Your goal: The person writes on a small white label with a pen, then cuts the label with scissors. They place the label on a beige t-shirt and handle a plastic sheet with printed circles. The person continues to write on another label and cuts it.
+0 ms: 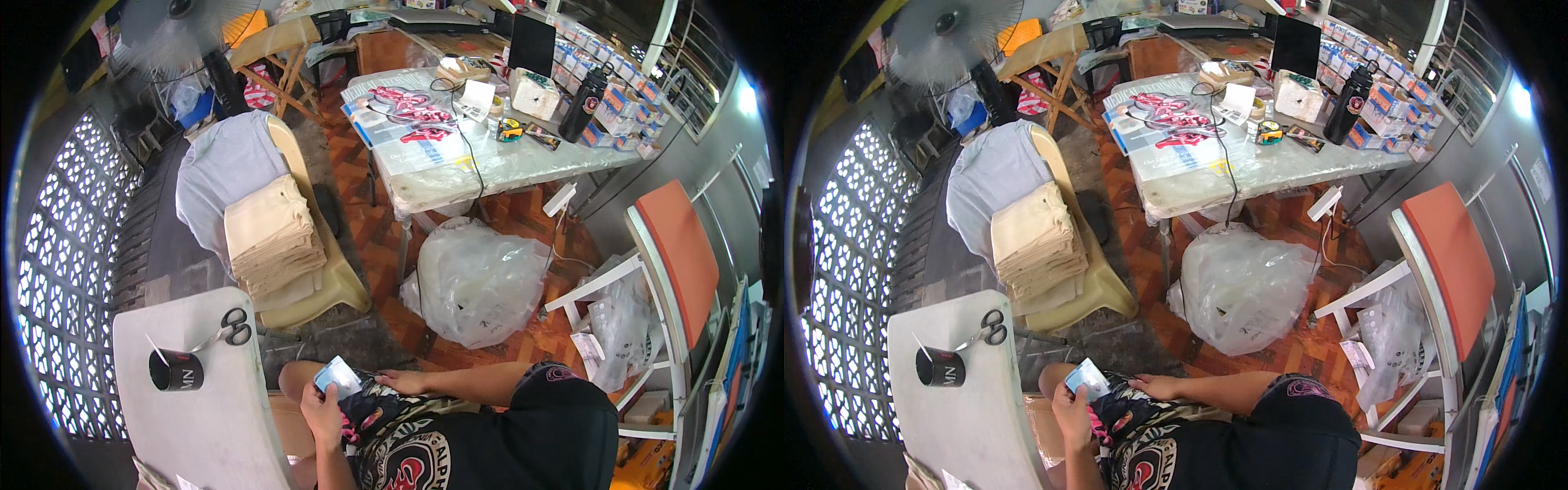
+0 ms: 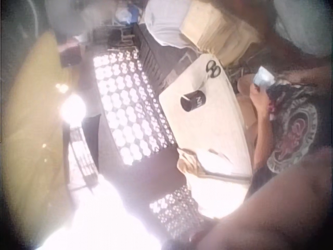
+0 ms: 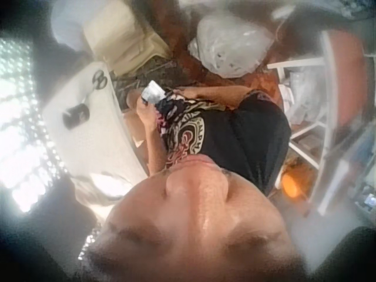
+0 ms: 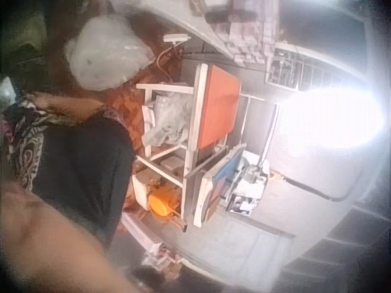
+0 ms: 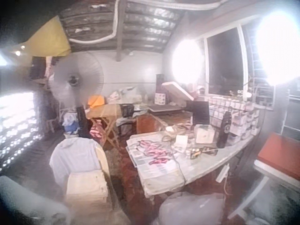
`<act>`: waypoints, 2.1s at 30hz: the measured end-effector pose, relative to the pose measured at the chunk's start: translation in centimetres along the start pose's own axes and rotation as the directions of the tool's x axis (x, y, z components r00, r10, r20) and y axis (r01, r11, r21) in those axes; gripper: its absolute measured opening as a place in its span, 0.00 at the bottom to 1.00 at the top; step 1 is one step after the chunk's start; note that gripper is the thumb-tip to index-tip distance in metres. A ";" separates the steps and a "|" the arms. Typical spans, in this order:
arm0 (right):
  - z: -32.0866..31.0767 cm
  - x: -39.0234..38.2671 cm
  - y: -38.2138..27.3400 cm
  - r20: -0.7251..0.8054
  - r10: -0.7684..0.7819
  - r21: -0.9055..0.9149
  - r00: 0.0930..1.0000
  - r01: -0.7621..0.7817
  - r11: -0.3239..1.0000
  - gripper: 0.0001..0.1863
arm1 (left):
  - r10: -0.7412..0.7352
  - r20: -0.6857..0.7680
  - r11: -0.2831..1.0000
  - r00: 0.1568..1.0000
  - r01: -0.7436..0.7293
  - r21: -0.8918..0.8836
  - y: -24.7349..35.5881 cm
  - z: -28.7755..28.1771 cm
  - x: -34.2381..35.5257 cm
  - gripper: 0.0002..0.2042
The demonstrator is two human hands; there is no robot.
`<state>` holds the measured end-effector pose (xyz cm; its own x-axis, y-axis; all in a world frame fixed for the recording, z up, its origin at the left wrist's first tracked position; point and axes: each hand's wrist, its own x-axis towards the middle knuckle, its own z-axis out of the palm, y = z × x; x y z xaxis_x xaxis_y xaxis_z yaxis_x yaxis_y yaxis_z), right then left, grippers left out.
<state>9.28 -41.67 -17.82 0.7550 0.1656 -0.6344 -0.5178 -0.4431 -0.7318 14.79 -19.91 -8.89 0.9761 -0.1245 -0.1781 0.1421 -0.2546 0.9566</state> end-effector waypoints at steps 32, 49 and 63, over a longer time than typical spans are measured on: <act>-8.2 -11.5 -2.2 0.145 0.187 -0.189 0.972 -0.159 0.969 0.09 | -0.241 0.322 0.959 0.916 0.175 0.223 2.1 -7.7 -15.1 0.12; 0.8 -0.7 -1.2 0.009 -0.085 -0.180 0.996 0.086 0.980 0.48 | -0.659 -0.691 0.748 0.296 0.355 -0.561 -14.2 -5.1 -26.8 0.20; 2.5 -0.6 -7.2 -0.144 -0.659 -0.614 0.738 0.455 0.645 0.30 | -0.511 -0.758 0.816 0.405 0.506 -0.279 -15.1 -8.2 -23.2 0.28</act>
<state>11.56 -36.38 -12.82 0.9566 0.2871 0.0496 0.2570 -0.7513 -0.6079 -8.66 -5.33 -17.36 0.4475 0.8068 -0.3856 0.6558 -0.0029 0.7549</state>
